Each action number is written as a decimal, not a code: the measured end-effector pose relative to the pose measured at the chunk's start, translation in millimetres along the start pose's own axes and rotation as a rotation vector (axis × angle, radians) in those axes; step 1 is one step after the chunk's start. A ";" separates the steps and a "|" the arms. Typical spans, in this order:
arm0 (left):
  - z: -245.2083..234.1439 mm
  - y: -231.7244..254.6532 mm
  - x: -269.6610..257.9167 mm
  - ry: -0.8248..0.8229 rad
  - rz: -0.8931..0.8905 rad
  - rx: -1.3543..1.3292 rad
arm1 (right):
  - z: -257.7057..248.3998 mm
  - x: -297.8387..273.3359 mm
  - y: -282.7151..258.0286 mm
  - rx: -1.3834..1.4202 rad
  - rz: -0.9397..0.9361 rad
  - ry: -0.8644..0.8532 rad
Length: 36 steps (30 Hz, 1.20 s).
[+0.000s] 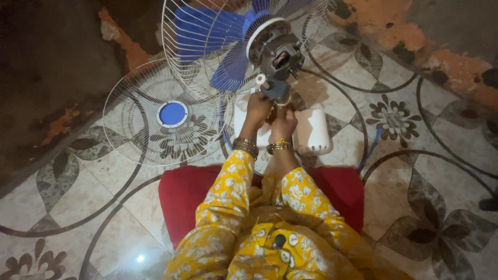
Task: The person removes the rear motor housing of a standing electric fan, manipulates the internal wiring and components, then reattaches the housing and secures it with a screwdriver.
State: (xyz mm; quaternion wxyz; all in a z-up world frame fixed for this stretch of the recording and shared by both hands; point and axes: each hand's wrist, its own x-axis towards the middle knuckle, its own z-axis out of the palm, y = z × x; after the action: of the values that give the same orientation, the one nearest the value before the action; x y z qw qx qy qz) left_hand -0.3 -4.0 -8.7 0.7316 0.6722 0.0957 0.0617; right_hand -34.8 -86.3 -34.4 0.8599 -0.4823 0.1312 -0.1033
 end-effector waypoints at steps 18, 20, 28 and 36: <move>-3.9 -17.8 -2.1 0.022 -0.134 -0.296 | -2.4 -0.3 -15.6 -0.229 -0.131 -0.110; -4.8 -20.3 -1.9 0.044 -0.096 -0.289 | -5.4 -3.2 -18.2 -0.390 -0.178 -0.126; -15.1 -28.6 6.4 0.049 0.040 -0.229 | -13.9 8.6 -2.6 -0.711 -0.492 -0.139; -24.7 -14.6 0.5 -0.029 -0.043 -0.194 | -22.9 33.2 19.0 0.523 0.779 -0.405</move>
State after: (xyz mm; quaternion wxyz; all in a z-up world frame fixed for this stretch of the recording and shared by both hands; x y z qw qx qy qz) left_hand -5.8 18.8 -25.1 0.7957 0.5968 0.0930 0.0453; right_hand -9.9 -105.1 -66.3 0.9347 -0.1765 0.1017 0.2912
